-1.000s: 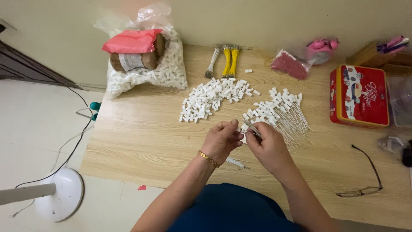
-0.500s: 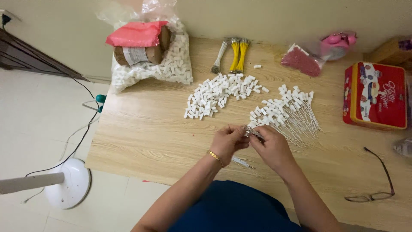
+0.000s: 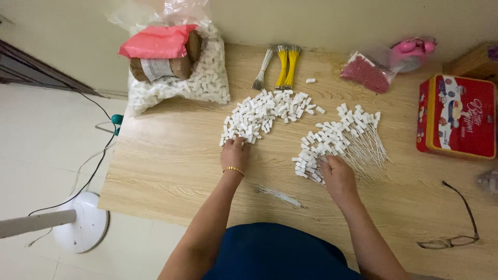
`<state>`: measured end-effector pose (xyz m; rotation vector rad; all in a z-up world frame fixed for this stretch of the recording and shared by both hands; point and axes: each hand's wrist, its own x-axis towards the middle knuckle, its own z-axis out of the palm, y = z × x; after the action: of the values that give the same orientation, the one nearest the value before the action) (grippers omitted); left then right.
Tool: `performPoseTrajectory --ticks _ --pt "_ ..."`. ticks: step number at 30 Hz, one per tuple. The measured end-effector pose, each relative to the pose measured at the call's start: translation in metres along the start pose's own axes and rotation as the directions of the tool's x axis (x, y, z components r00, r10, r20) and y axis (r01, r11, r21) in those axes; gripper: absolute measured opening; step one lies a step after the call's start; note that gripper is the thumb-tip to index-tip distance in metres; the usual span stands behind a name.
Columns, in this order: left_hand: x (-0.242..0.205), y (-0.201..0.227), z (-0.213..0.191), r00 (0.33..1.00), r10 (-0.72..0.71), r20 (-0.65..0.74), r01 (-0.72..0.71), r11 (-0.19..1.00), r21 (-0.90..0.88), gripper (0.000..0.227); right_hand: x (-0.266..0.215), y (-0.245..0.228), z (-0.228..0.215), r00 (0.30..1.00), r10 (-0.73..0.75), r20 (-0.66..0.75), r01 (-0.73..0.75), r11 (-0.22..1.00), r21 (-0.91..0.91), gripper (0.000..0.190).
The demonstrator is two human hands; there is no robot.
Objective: Manual assembly of electrical connectors by threading small plastic insulators onto metal wires.
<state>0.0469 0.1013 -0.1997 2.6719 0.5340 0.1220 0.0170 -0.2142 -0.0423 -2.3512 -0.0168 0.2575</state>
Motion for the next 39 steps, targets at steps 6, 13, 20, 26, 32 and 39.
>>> performPoseTrajectory --ticks 6,13,20,26,32,39 --pt "-0.007 0.018 -0.040 0.989 -0.070 0.128 0.111 0.930 -0.350 0.037 0.003 -0.034 -0.020 0.993 0.111 0.039 -0.117 0.974 0.193 0.030" --pt "-0.062 0.117 -0.122 0.845 0.074 0.530 0.527 0.059 -0.848 0.026 -0.013 -0.048 -0.021 0.995 -0.075 0.071 0.022 0.827 0.562 0.008" --pt "-0.081 0.144 -0.117 0.766 0.232 0.600 0.643 -0.282 -0.712 0.020 -0.031 -0.072 -0.035 1.000 -0.021 0.021 0.004 0.811 0.585 0.012" --pt "-0.085 0.154 -0.141 0.750 0.277 0.601 0.662 -0.316 -0.680 0.019 -0.042 -0.084 -0.041 0.998 -0.054 -0.030 0.062 0.853 0.519 0.011" --pt "-0.086 0.157 -0.151 0.729 0.284 0.623 0.685 -0.330 -0.650 0.026 -0.041 -0.081 -0.040 0.989 -0.078 -0.123 0.122 0.905 0.407 0.009" --pt "-0.088 0.159 -0.147 0.727 0.329 0.602 0.685 -0.412 -0.601 0.026 -0.046 -0.101 -0.048 0.954 -0.219 -0.204 0.253 0.954 0.161 0.011"
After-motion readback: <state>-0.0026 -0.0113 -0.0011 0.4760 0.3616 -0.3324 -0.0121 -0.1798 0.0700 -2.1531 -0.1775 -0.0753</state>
